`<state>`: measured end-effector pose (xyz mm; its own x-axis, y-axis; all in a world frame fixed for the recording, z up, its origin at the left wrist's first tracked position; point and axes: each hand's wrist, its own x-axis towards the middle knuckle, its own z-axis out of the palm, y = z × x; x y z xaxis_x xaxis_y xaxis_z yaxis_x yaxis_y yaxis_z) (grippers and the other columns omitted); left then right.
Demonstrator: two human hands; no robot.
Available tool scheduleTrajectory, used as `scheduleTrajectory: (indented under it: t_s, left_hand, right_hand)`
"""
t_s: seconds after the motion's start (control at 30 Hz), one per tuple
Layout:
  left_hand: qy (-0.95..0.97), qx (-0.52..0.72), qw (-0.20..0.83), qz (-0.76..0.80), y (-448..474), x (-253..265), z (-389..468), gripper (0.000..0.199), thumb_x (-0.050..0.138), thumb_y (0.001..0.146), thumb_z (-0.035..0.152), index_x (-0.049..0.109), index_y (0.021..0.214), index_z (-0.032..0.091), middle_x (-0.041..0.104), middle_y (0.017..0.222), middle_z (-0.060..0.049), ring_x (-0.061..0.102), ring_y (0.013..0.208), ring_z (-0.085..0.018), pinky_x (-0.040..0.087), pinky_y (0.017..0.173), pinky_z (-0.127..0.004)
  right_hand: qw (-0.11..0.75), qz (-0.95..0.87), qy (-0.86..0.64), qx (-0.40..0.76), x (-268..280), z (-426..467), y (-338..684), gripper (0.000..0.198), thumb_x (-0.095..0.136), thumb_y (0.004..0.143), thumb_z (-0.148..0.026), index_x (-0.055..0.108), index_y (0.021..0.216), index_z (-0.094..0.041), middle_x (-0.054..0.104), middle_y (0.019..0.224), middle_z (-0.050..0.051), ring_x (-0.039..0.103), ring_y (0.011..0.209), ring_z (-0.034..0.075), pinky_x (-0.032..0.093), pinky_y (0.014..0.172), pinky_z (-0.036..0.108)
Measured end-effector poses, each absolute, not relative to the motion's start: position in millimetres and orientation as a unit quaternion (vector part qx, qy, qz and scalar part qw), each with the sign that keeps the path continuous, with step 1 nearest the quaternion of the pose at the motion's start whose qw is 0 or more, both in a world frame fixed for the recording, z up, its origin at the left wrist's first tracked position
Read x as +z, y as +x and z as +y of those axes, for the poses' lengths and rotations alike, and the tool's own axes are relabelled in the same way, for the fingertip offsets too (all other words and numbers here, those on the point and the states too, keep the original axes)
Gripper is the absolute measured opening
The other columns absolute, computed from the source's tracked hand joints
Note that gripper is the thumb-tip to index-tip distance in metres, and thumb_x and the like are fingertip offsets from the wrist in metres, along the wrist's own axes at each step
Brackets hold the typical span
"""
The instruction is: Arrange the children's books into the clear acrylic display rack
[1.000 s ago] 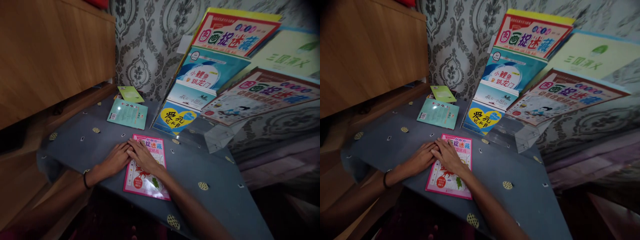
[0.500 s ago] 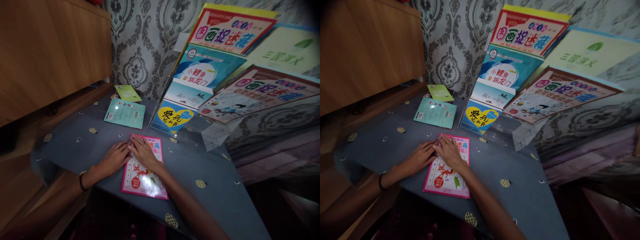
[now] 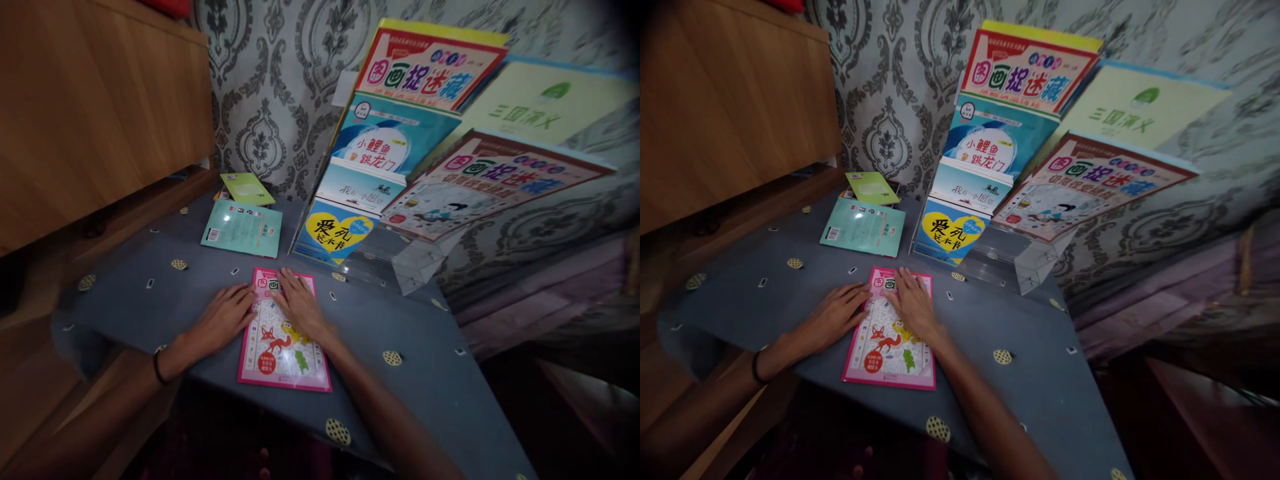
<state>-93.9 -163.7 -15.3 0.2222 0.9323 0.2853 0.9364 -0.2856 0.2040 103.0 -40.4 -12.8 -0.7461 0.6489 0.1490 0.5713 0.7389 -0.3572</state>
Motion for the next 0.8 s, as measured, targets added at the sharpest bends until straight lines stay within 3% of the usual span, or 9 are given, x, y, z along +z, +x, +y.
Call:
scheduleTrajectory:
  t_s: [0.43, 0.67, 0.8]
  left_hand:
    - [-0.789, -0.166, 0.009, -0.591, -96, -16, -162, 0.032, 0.043, 0.104, 0.037, 0.055, 0.128, 0.02, 0.061, 0.139, -0.011, 0.05, 0.132, -0.029, 0.046, 0.104, -0.048]
    - [-0.815, -0.149, 0.017, -0.561, -93, -1, -143, 0.024, 0.043, 0.103, 0.031, 0.06, 0.113, 0.018, 0.066, 0.123, -0.011, 0.055, 0.125, -0.029, 0.047, 0.103, -0.049]
    - [-0.853, -0.161, 0.0, -0.496, -85, -1, -115, 0.028, 0.037, 0.105, 0.027, 0.057, 0.121, 0.019, 0.062, 0.132, -0.011, 0.053, 0.129, -0.025, 0.044, 0.11, -0.047]
  right_hand:
    - [0.12, -0.892, -0.417, 0.129, -23, -27, 163, 0.06, 0.033, 0.104, -0.047, 0.04, 0.152, -0.013, 0.034, 0.161, 0.017, 0.031, 0.15, 0.028, 0.024, 0.121, 0.055]
    - [0.129, -0.89, -0.42, 0.123, -24, -29, 161, 0.06, 0.032, 0.104, -0.047, 0.04, 0.152, -0.013, 0.035, 0.161, 0.017, 0.031, 0.15, 0.027, 0.024, 0.121, 0.055]
    - [0.129, -0.889, -0.422, 0.121, -25, -29, 161, 0.06, 0.032, 0.104, -0.046, 0.041, 0.152, -0.012, 0.035, 0.16, 0.018, 0.03, 0.15, 0.028, 0.024, 0.121, 0.055]
